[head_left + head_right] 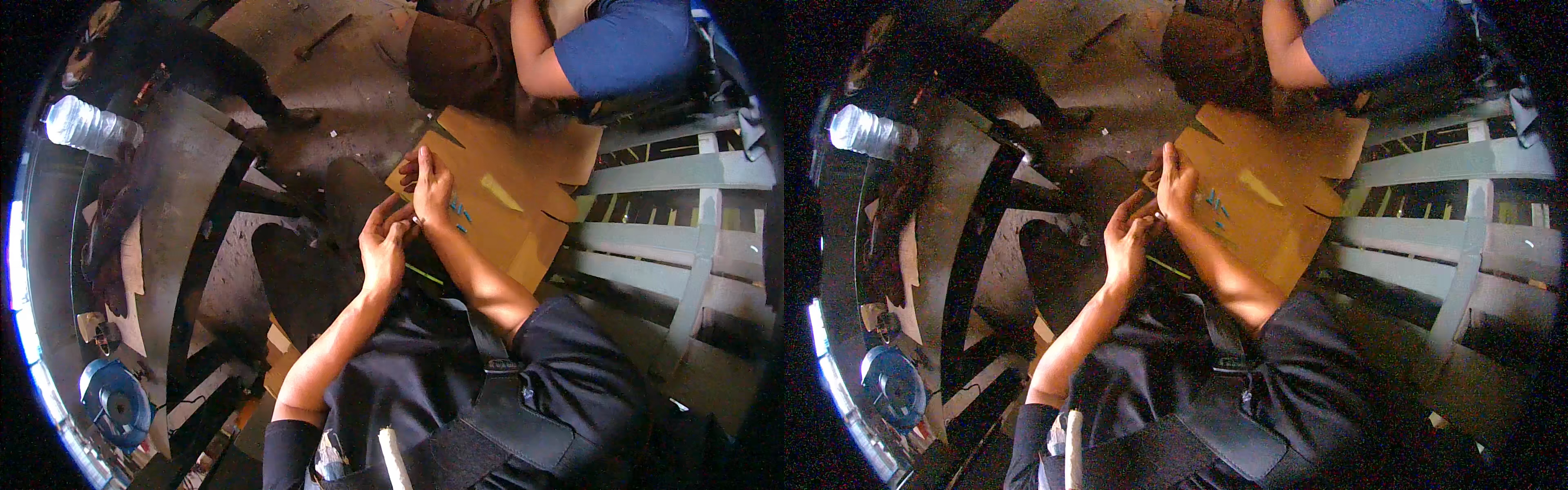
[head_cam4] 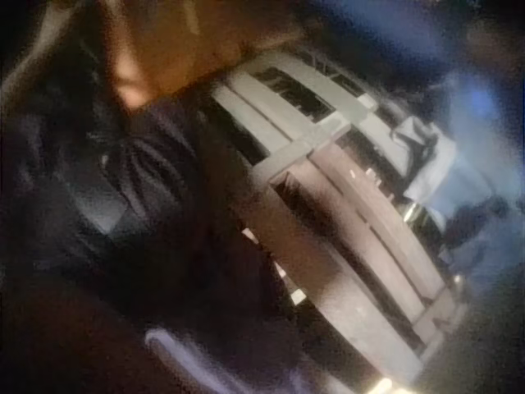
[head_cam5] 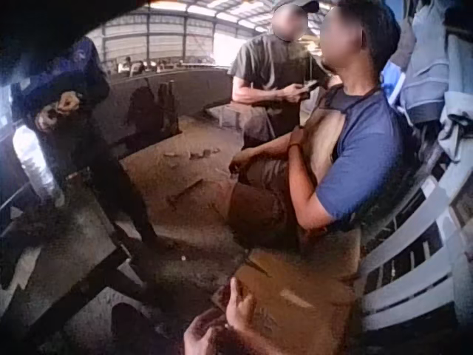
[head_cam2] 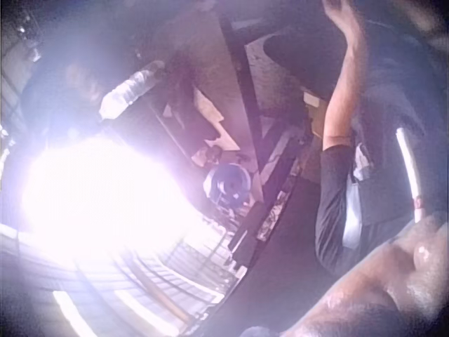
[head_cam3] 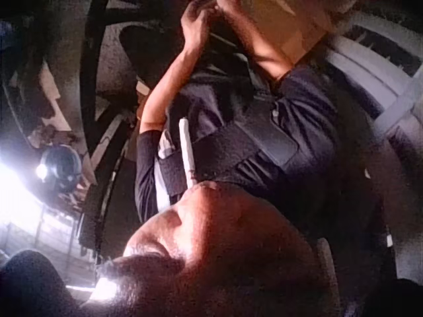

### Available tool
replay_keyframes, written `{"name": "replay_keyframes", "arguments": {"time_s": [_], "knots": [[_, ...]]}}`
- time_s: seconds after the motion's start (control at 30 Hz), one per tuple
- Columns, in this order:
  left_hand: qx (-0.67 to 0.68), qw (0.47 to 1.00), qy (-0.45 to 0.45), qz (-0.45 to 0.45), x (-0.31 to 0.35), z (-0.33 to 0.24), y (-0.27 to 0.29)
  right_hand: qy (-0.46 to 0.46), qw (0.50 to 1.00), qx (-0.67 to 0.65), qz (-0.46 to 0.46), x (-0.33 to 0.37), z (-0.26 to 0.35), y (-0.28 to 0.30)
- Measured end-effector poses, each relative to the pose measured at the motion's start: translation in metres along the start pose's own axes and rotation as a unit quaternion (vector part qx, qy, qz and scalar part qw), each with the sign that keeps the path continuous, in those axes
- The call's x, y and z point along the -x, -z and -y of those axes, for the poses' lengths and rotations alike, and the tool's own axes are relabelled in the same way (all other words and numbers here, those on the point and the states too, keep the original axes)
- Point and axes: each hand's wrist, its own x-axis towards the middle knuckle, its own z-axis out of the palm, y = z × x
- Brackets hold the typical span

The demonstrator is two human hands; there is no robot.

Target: The person sits on a bench and repeatedly assembles small cylindrical items by wrapping paper around a green stick-like object. The person uses both hands to roll and shape the items, occasionally picking up new pieces from a cardboard sheet on the lap.

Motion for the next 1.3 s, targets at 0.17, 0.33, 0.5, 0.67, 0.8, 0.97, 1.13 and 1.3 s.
{"name": "replay_keyframes", "arguments": {"time_s": [0.17, 0.33, 0.5, 0.67, 0.8, 0.97, 1.13, 1.3], "knots": [[-0.075, 0.994, -0.085, 0.013, -0.001, 0.014, -0.007, 0.107, 0.991, 0.067, -0.048, -0.017, -0.009, -0.001], [-0.055, 0.992, -0.115, -0.027, -0.005, 0.0, -0.011, 0.095, 0.995, 0.002, -0.01, -0.017, 0.014, -0.011], [-0.12, 0.973, -0.184, -0.067, -0.008, -0.033, -0.005, -0.012, 0.991, 0.007, 0.136, 0.003, 0.033, 0.006], [-0.246, 0.917, -0.292, -0.119, -0.017, -0.048, 0.009, -0.002, 0.969, 0.003, 0.246, 0.037, 0.04, 0.003], [-0.422, 0.772, -0.47, -0.073, -0.022, -0.056, 0.012, 0.026, 0.977, 0.028, 0.212, 0.032, 0.042, -0.007], [-0.101, 0.928, -0.358, -0.027, -0.017, -0.083, 0.014, 0.099, 0.969, 0.11, 0.198, 0.067, 0.066, -0.014], [-0.088, 0.9, -0.427, 0.022, -0.019, -0.127, -0.001, 0.154, 0.899, -0.072, 0.403, 0.117, 0.067, -0.026], [-0.063, 0.91, -0.397, 0.102, 0.008, -0.102, -0.028, 0.217, 0.869, -0.018, 0.445, 0.067, 0.072, -0.047]]}}
